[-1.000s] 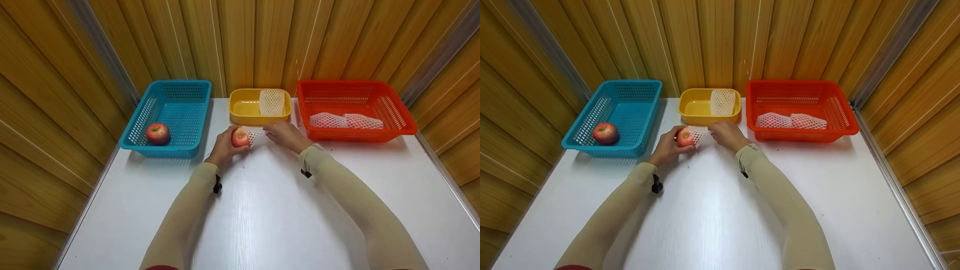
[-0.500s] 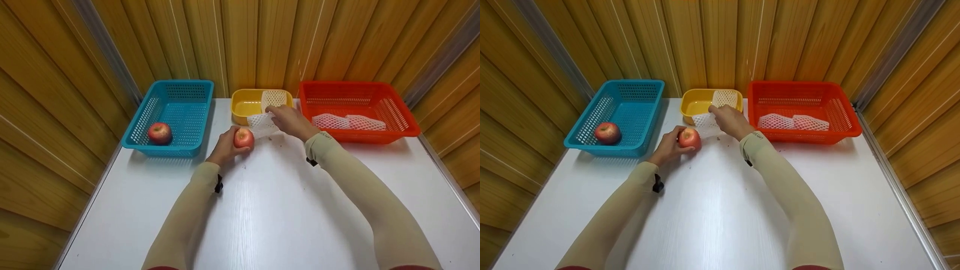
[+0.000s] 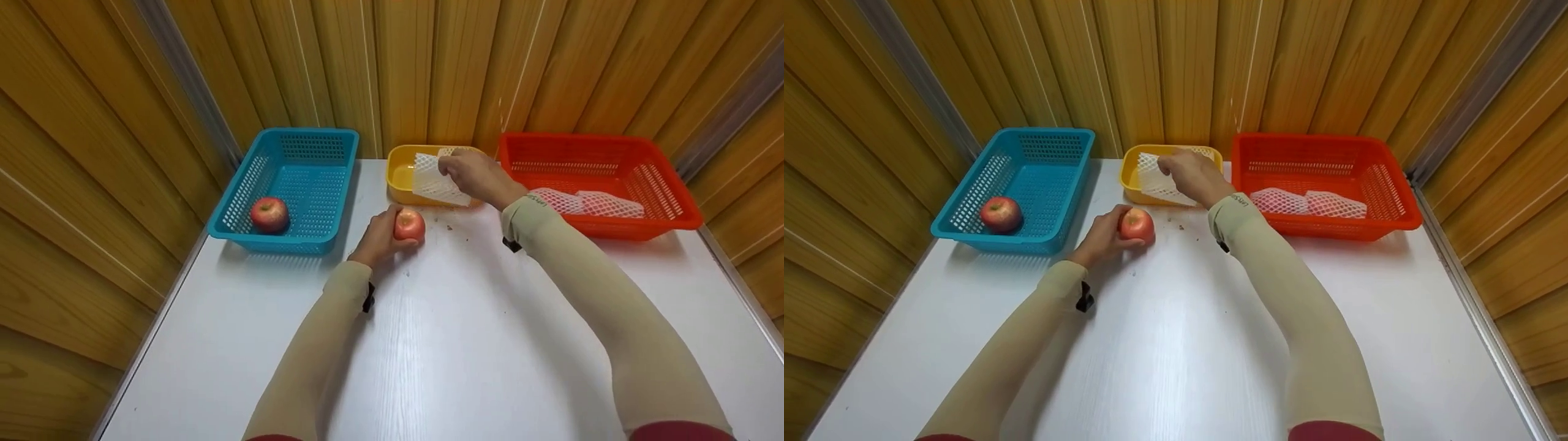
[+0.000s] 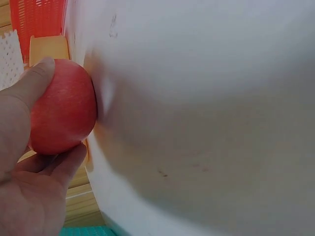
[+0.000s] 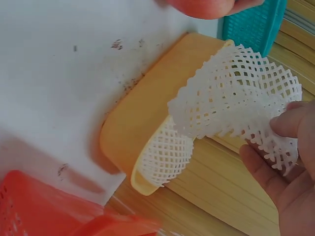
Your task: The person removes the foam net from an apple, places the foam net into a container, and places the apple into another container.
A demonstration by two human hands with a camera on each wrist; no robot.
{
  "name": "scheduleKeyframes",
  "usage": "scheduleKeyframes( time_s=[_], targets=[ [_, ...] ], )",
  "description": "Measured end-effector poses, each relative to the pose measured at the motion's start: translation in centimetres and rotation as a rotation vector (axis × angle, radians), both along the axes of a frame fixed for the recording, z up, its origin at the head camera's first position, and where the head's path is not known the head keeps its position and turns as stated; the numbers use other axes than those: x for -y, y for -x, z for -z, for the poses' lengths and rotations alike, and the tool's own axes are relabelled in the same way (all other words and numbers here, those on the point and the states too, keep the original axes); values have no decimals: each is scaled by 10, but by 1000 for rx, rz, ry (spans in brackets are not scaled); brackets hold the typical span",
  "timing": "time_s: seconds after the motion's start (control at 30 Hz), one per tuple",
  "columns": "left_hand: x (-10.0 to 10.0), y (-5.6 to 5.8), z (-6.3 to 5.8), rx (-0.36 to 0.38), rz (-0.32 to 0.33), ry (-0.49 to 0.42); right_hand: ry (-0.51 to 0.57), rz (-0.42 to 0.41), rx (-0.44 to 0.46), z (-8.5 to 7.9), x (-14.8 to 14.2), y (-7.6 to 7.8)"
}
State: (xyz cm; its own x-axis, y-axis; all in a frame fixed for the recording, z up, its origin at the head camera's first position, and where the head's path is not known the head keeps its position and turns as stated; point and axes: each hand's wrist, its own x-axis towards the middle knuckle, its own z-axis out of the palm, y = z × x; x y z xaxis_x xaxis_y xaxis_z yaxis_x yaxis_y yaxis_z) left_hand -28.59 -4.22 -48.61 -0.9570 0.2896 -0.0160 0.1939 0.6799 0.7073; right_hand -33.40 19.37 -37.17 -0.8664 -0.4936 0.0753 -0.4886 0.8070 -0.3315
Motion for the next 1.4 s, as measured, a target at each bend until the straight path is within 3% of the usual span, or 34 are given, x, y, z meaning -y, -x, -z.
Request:
scheduleKeyframes(
  time_s=[0.27,0.43,0.53,0.8,0.93,1.17,1.4],
  targets=[
    [-1,3,-2,9,-5,8,100,20,16,-7,6,21],
    [-3,5,-7,32,-24,19,197,85,66,-6,10,35],
    [-3,6,-7,33,-26,31,259,121,84,-1,13,42],
    [1,5,-3,24,-24,29,394,155,31,14,22,58],
    [0,6,-1,46,-38,-5,441,199,90,23,26,64],
    [0,4,-2,14,-32,58,486,273,177,39,34,69],
    [-2,3,-2,14,-28,38,498,306,226,55,42,76]
  ],
)
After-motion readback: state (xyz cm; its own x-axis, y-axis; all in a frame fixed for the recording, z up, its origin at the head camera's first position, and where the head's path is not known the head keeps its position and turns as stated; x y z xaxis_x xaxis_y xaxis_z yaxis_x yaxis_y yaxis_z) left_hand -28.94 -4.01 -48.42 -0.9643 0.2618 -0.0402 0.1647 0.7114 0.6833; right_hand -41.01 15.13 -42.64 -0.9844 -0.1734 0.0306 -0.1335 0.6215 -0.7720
